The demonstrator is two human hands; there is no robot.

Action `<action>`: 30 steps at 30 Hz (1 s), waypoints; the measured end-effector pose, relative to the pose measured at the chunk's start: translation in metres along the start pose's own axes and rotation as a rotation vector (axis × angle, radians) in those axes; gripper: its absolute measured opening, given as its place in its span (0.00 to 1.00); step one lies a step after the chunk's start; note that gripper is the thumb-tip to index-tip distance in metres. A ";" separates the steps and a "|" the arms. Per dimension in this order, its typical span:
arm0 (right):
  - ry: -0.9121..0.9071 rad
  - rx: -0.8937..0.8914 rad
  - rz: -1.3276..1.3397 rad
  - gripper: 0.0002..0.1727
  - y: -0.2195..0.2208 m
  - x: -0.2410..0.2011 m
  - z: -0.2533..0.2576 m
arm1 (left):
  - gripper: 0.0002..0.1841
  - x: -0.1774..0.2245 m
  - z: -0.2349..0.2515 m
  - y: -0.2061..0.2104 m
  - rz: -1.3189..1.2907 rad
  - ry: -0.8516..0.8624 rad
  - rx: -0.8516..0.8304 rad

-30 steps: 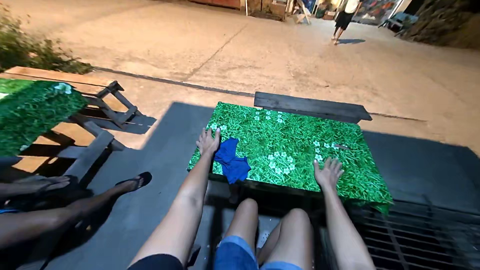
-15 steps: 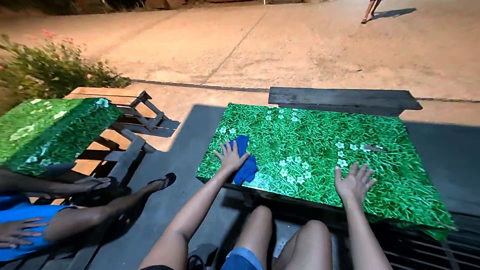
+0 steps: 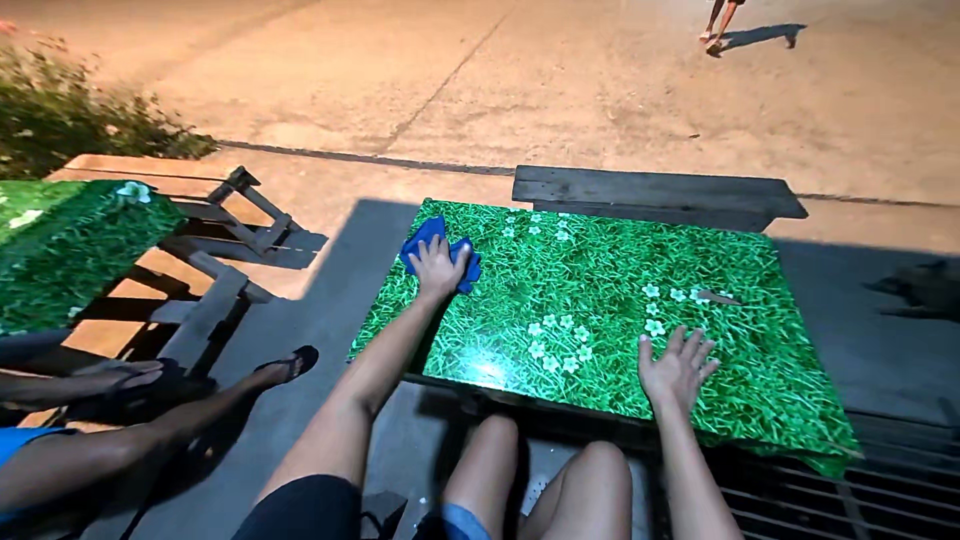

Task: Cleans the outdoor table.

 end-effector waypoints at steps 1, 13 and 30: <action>0.002 -0.005 -0.002 0.48 -0.001 -0.001 0.001 | 0.51 -0.002 -0.006 0.006 0.031 0.010 -0.029; 0.051 -0.041 -0.065 0.48 0.003 -0.002 0.002 | 0.50 0.030 0.079 0.013 -0.104 -0.480 0.150; 0.047 -0.037 0.030 0.43 0.007 0.006 0.002 | 0.35 0.376 -0.125 0.143 -0.105 0.692 -0.353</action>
Point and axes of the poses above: each hand's wrist, its own z-axis towards the middle knuckle, its own y-axis out of the palm, x = y × z, the point moved 9 cm from there along z, towards the middle knuckle, and after that the axes turned 5 degrees about -x, right-handed, at the moved point
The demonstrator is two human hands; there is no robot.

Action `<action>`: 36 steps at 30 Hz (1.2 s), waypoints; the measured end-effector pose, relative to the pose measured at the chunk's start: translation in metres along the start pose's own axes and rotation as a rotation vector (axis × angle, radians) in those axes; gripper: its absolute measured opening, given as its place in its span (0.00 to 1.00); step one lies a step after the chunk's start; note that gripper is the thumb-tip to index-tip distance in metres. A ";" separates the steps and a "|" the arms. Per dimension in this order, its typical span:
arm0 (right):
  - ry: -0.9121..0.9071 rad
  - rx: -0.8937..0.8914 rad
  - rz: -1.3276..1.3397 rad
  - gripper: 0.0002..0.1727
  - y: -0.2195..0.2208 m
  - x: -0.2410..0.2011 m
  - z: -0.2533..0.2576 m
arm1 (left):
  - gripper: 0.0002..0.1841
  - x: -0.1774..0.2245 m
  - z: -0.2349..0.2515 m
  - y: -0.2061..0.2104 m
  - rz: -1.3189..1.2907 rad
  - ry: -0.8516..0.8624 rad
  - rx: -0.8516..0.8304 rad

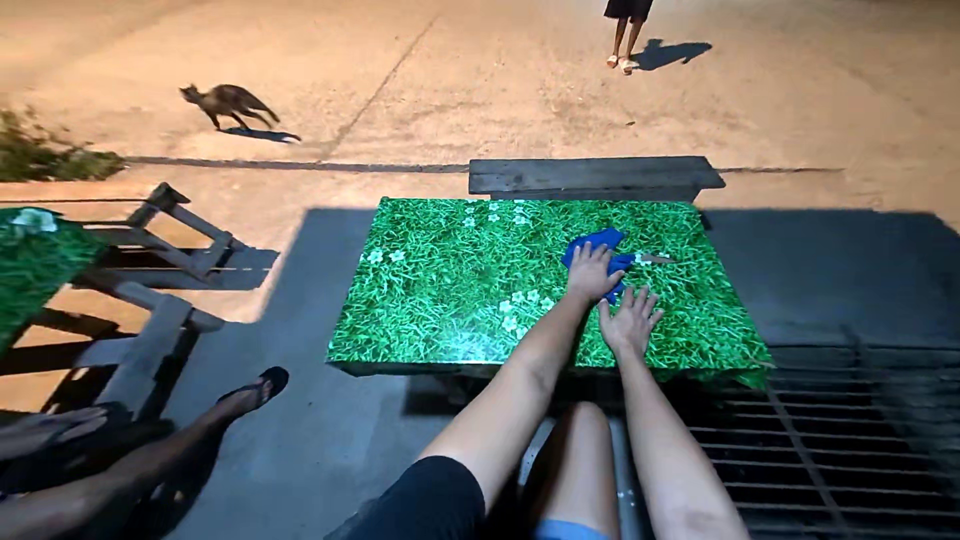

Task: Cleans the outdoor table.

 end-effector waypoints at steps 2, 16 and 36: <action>-0.020 0.027 0.049 0.40 -0.001 0.003 0.003 | 0.34 -0.034 -0.018 -0.016 0.026 -0.074 0.050; -0.401 -0.058 -0.099 0.32 -0.030 0.053 0.008 | 0.36 -0.335 -0.255 -0.176 0.111 -0.859 0.396; -0.346 0.006 0.022 0.31 -0.036 0.061 0.012 | 0.30 -0.184 -0.100 -0.106 0.063 -0.203 0.289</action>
Point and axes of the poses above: each hand's wrist, its own z-axis towards the middle knuckle, its own y-axis out of the palm, x = y × z, the point moved 9 cm from there along z, towards the middle knuckle, and after that the axes turned 5 degrees about -x, right-handed, at the moved point
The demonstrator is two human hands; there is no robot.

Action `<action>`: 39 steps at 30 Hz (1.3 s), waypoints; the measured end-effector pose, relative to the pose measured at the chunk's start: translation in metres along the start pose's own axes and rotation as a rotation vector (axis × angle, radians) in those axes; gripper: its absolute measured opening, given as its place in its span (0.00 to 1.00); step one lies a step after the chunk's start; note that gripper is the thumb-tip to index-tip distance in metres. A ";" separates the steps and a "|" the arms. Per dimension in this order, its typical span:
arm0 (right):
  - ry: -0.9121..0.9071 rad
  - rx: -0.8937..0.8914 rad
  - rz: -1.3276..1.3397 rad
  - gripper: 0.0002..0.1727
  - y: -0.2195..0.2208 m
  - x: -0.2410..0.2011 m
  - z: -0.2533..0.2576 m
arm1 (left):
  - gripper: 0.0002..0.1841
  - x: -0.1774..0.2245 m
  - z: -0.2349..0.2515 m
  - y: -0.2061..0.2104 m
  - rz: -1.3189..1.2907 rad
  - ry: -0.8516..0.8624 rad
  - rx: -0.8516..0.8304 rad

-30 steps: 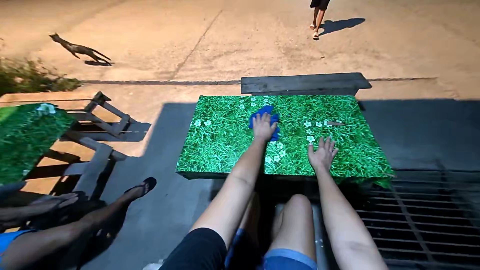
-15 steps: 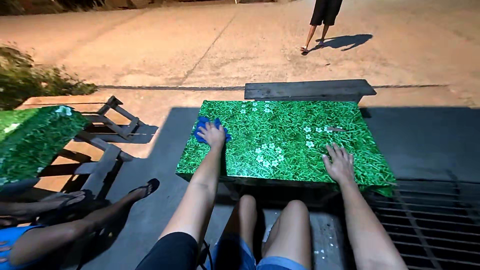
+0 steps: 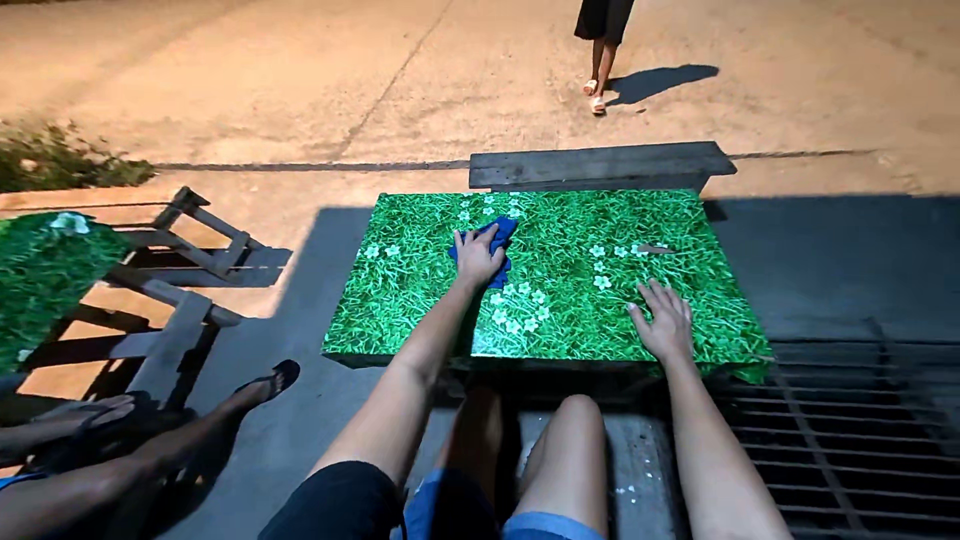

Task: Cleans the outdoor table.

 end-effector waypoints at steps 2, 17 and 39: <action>0.003 -0.006 0.003 0.31 -0.002 -0.001 0.000 | 0.29 0.006 -0.015 -0.006 -0.017 0.205 -0.006; -0.001 -0.015 0.011 0.31 -0.001 -0.002 0.006 | 0.25 -0.029 -0.002 -0.018 -0.202 0.104 -0.053; 0.014 -0.014 0.004 0.31 0.000 0.001 0.004 | 0.25 -0.022 0.005 -0.013 -0.171 0.014 0.044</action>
Point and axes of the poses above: each hand's wrist, its own z-axis towards the middle knuckle, its own y-axis out of the palm, x = y × z, the point moved 9 cm from there along z, towards the middle knuckle, and after that the axes turned 5 degrees about -x, right-handed, at the moved point
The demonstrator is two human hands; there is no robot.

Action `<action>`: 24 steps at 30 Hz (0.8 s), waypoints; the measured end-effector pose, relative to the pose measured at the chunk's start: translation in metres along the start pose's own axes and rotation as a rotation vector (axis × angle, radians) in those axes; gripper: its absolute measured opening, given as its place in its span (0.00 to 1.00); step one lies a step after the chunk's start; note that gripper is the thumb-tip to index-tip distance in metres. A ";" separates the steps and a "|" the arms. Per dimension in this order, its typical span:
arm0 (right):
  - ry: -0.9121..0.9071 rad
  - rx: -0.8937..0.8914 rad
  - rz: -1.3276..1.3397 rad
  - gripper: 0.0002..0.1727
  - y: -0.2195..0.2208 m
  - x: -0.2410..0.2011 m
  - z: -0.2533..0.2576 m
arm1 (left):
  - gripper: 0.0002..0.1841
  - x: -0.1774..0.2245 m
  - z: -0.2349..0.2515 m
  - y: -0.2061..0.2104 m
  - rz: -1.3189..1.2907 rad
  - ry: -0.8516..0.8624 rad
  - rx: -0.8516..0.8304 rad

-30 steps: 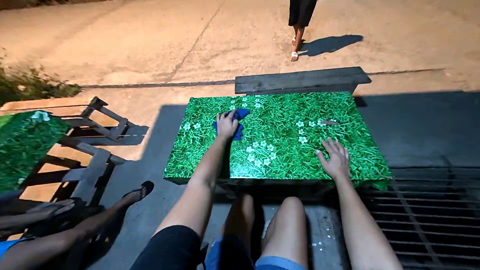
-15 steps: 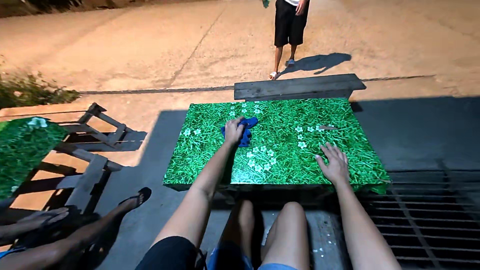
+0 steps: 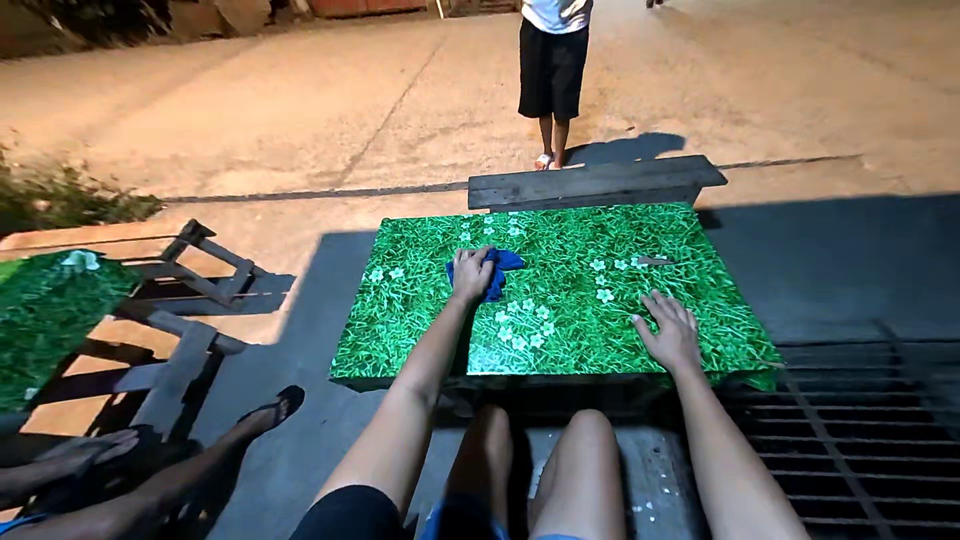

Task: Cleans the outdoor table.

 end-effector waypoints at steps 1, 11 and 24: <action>0.000 -0.005 -0.006 0.31 0.001 0.001 -0.001 | 0.26 -0.001 0.000 0.004 0.039 -0.022 -0.022; -0.016 0.011 -0.008 0.31 0.000 0.000 -0.003 | 0.21 0.006 -0.001 0.005 0.185 -0.021 0.000; -0.016 0.014 -0.002 0.31 0.000 0.000 -0.004 | 0.16 -0.005 0.014 0.004 0.151 -0.079 -0.043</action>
Point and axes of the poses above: each hand's wrist, its own z-axis towards the middle knuckle, its own y-axis out of the palm, x = y × z, the point moved 9 cm from there along z, towards the middle knuckle, and after that the axes turned 5 degrees about -x, right-handed, at the moved point
